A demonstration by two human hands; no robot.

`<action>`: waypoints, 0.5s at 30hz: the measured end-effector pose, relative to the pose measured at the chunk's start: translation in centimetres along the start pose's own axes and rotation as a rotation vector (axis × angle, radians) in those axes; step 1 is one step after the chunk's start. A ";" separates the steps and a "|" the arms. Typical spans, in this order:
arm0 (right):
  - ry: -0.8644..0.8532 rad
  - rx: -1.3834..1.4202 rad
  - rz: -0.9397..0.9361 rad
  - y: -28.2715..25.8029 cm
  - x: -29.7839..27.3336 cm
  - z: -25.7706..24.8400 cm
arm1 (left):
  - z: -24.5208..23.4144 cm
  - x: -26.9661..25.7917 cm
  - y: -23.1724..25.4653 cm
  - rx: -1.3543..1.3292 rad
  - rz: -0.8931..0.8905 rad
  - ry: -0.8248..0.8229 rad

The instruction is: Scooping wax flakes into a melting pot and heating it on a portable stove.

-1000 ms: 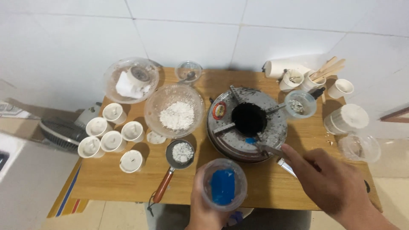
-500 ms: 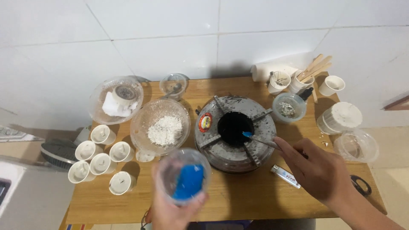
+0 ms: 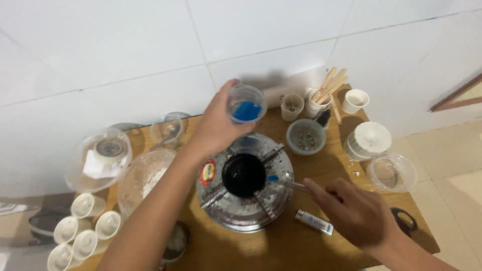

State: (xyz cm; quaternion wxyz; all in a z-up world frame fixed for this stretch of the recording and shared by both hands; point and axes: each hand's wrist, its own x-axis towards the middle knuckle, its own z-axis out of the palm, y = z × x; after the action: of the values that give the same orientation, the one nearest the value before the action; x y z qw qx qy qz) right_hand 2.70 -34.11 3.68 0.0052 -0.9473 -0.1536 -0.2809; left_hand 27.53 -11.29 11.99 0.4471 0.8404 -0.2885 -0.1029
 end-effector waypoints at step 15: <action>-0.008 0.022 -0.051 0.3 0.6 0.3 | 6.6 9.1 -3.5 0.552 -0.037 -0.445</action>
State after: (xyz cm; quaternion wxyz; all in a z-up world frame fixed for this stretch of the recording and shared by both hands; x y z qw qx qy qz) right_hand 3.40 -34.20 3.74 0.0078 -0.9440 -0.1809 -0.2757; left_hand 33.43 -19.56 6.10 0.1272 0.8915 -0.3808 -0.2097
